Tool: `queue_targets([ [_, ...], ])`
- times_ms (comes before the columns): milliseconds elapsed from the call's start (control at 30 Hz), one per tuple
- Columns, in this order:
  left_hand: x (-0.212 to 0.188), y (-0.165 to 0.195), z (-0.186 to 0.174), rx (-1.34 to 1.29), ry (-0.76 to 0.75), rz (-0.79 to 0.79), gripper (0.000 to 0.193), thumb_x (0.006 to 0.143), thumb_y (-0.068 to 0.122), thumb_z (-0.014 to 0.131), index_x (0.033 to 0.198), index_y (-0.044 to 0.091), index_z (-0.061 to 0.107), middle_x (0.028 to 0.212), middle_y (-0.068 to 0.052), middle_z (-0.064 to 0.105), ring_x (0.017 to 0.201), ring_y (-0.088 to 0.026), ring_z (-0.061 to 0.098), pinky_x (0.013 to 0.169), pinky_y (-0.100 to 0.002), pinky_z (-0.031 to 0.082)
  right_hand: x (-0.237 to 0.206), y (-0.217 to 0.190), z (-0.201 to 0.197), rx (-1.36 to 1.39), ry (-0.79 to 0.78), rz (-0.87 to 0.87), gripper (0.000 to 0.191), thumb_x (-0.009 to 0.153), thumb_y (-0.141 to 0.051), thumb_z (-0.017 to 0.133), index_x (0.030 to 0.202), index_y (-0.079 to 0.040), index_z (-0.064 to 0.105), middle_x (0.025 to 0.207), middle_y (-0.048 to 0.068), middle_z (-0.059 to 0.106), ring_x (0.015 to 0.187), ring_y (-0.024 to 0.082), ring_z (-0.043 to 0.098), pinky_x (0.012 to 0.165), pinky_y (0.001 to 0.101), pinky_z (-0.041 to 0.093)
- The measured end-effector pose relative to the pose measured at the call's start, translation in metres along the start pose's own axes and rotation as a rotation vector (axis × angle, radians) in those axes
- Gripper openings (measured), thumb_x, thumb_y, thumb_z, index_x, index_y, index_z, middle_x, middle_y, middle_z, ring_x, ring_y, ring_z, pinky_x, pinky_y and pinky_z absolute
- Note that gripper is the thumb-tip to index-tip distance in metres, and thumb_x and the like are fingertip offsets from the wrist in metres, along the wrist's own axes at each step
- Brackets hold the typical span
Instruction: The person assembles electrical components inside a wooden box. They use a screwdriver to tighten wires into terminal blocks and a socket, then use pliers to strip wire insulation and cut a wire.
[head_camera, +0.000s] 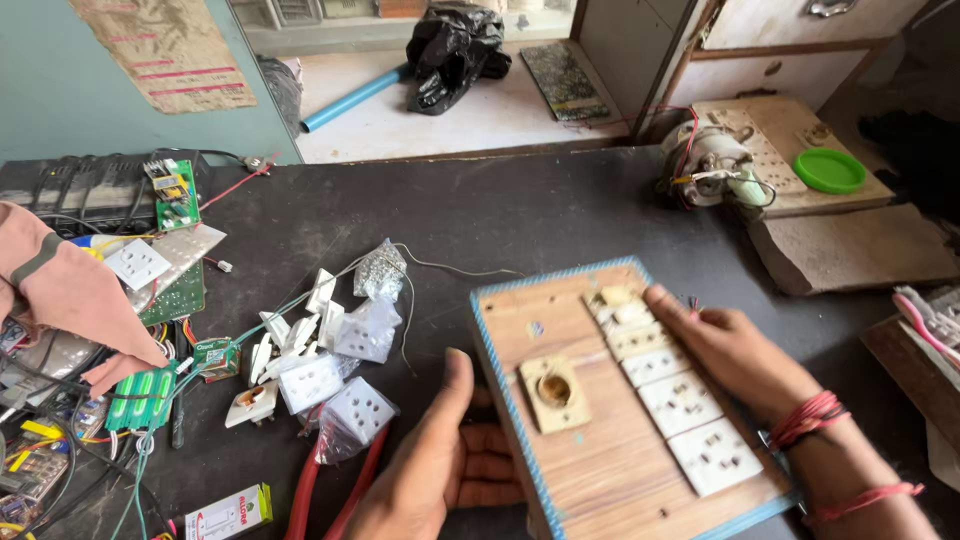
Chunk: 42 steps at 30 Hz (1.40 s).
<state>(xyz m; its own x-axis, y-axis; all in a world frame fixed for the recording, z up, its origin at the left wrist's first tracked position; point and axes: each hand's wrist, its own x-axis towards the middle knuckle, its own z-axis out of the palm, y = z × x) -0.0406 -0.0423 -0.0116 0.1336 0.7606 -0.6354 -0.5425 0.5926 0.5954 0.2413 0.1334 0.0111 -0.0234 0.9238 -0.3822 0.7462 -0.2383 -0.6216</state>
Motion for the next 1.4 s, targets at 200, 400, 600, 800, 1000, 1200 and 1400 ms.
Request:
queue_targets([
  [200, 0.046, -0.035, -0.021, 0.282, 0.218, 0.152, 0.096, 0.087, 0.073, 0.05, 0.15, 0.001, 0.048, 0.155, -0.011, 0.052, 0.147, -0.02, 0.043, 0.123, -0.038, 0.028, -0.013, -0.001, 0.024, -0.105, -0.073, 0.03, 0.091, 0.081, -0.077, 0.061, 0.112, 0.007, 0.078, 0.096, 0.02, 0.075, 0.092, 0.025, 0.074, 0.084, 0.0369, 0.057],
  [400, 0.054, -0.033, -0.032, 0.303, 0.216, 0.12, 0.086, 0.085, 0.068, 0.049, 0.137, 0.001, 0.063, 0.139, -0.017, 0.066, 0.135, -0.024, 0.057, 0.116, -0.036, 0.031, -0.051, -0.019, 0.007, 0.13, 0.066, -0.312, 0.06, 0.097, -0.046, 0.057, 0.135, 0.0, 0.065, 0.107, 0.016, 0.069, 0.096, 0.022, 0.065, 0.083, 0.0341, 0.055],
  [600, 0.04, -0.016, -0.007, 0.143, 0.217, 0.276, 0.069, 0.084, 0.054, 0.059, 0.132, 0.005, 0.07, 0.134, -0.01, 0.072, 0.127, -0.018, 0.064, 0.11, -0.034, 0.041, -0.087, -0.053, 0.031, 0.807, -0.136, -0.752, 0.028, 0.109, -0.01, 0.049, 0.135, 0.002, 0.051, 0.123, 0.022, 0.067, 0.109, 0.022, 0.065, 0.091, 0.0366, 0.055],
  [800, 0.019, -0.011, 0.014, -0.206, 0.331, 0.041, 0.06, 0.08, 0.046, 0.073, 0.124, 0.006, 0.073, 0.123, -0.014, 0.074, 0.111, -0.026, 0.069, 0.089, -0.041, 0.055, -0.111, -0.073, 0.06, 0.798, -0.073, -0.881, 0.032, 0.1, 0.003, 0.059, 0.131, 0.002, 0.051, 0.126, 0.019, 0.068, 0.106, 0.019, 0.071, 0.093, 0.0336, 0.061],
  [1000, 0.009, -0.008, 0.033, -0.2, 0.283, 0.193, 0.068, 0.079, 0.047, 0.074, 0.13, 0.003, 0.068, 0.123, -0.017, 0.073, 0.111, -0.023, 0.069, 0.091, -0.037, 0.055, -0.116, -0.073, 0.067, 0.638, 0.055, -1.024, 0.036, 0.1, 0.006, 0.066, 0.134, 0.004, 0.054, 0.114, 0.014, 0.071, 0.106, 0.017, 0.073, 0.095, 0.0311, 0.064],
  [1200, -0.006, -0.014, 0.039, 0.003, 0.077, 0.784, 0.078, 0.094, 0.058, 0.06, 0.147, 0.0, 0.052, 0.146, -0.018, 0.062, 0.134, -0.023, 0.06, 0.113, -0.036, 0.043, -0.119, -0.075, 0.072, 0.59, 0.163, -1.005, 0.041, 0.095, 0.005, 0.071, 0.133, 0.004, 0.055, 0.106, 0.012, 0.071, 0.098, 0.015, 0.073, 0.086, 0.0277, 0.064],
  [1400, 0.009, 0.0, 0.046, -0.358, 0.319, -0.005, 0.085, 0.085, 0.068, 0.059, 0.143, 0.006, 0.054, 0.143, -0.019, 0.064, 0.129, -0.029, 0.063, 0.106, -0.048, 0.05, -0.115, -0.073, 0.07, 0.573, 0.216, -0.99, 0.043, 0.089, 0.005, 0.075, 0.129, 0.004, 0.059, 0.103, 0.011, 0.073, 0.094, 0.014, 0.075, 0.082, 0.0264, 0.065],
])
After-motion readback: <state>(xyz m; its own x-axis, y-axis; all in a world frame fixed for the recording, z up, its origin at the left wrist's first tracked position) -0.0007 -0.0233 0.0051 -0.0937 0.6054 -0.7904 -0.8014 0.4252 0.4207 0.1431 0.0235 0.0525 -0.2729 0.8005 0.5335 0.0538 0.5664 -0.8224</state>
